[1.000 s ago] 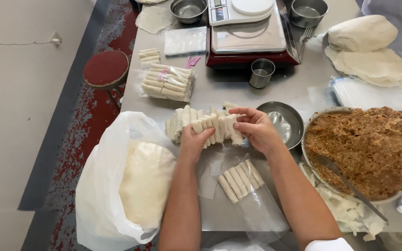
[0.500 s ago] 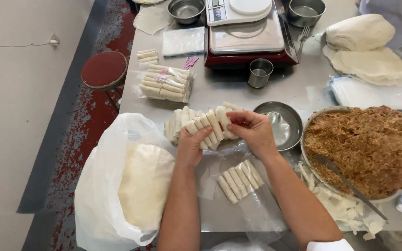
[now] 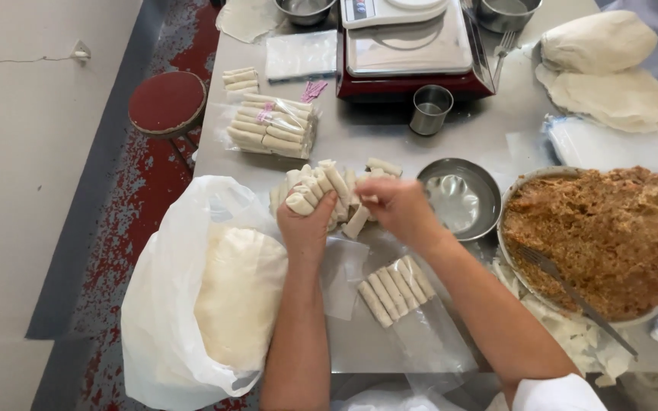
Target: Packaging finished spring rolls into plastic bags at a food production station.
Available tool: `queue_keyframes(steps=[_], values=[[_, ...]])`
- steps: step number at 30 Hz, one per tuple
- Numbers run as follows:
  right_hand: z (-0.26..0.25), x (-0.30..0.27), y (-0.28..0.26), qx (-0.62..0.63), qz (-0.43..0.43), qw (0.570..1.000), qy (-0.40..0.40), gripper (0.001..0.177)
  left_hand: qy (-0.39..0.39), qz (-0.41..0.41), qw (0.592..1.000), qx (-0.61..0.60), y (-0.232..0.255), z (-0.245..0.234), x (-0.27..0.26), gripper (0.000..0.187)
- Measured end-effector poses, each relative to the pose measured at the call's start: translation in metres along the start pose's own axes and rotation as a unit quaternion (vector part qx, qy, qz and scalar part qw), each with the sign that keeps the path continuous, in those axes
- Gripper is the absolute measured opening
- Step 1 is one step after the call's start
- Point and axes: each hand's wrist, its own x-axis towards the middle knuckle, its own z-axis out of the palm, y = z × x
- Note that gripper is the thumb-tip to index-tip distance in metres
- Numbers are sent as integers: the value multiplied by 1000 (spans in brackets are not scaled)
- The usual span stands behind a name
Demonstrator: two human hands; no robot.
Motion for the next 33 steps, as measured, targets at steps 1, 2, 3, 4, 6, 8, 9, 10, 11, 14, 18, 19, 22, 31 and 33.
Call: queue_keyframes(steps=[1,2,3,4,6,8,9,10,11,14,18,19,22,31,33], values=[[6,-2,14,-159,-107,979,-64,22,17,22,999,36,-6,-1,5,29],[14,-7,28,-310,-208,919,-127,11,35,41,996,75,-12,-6,7,29],[18,-8,32,-308,-210,919,-131,11,40,40,996,75,-9,-7,5,29],[20,-9,36,-271,-162,937,-147,9,41,42,995,79,-7,-5,5,28],[15,-9,49,-233,-117,952,-163,10,44,47,995,82,-7,-3,5,26],[2,-9,65,-398,-225,889,30,21,42,36,996,69,-10,-4,2,28],[-9,-10,49,-398,-227,888,28,21,45,36,996,67,-5,-2,1,28],[-21,-13,35,-213,-73,973,56,30,17,26,999,28,-1,2,-2,24],[-35,-15,20,-13,86,993,80,40,-10,16,1000,-12,3,7,-5,22],[-38,-18,1,210,115,965,106,41,-53,-47,991,-115,12,22,-17,23],[-34,-24,21,270,105,947,137,38,-68,-78,980,-168,26,36,-25,26],[-30,-25,18,268,101,947,146,39,-75,-83,975,-191,33,37,-27,25],[-23,-25,9,269,90,945,160,39,-90,-87,967,-224,48,38,-32,23],[-35,-37,-13,140,27,982,120,37,-139,-155,941,-266,43,41,-40,13],[-42,-48,-8,95,1,989,110,35,-139,-179,930,-291,44,45,-46,10]])
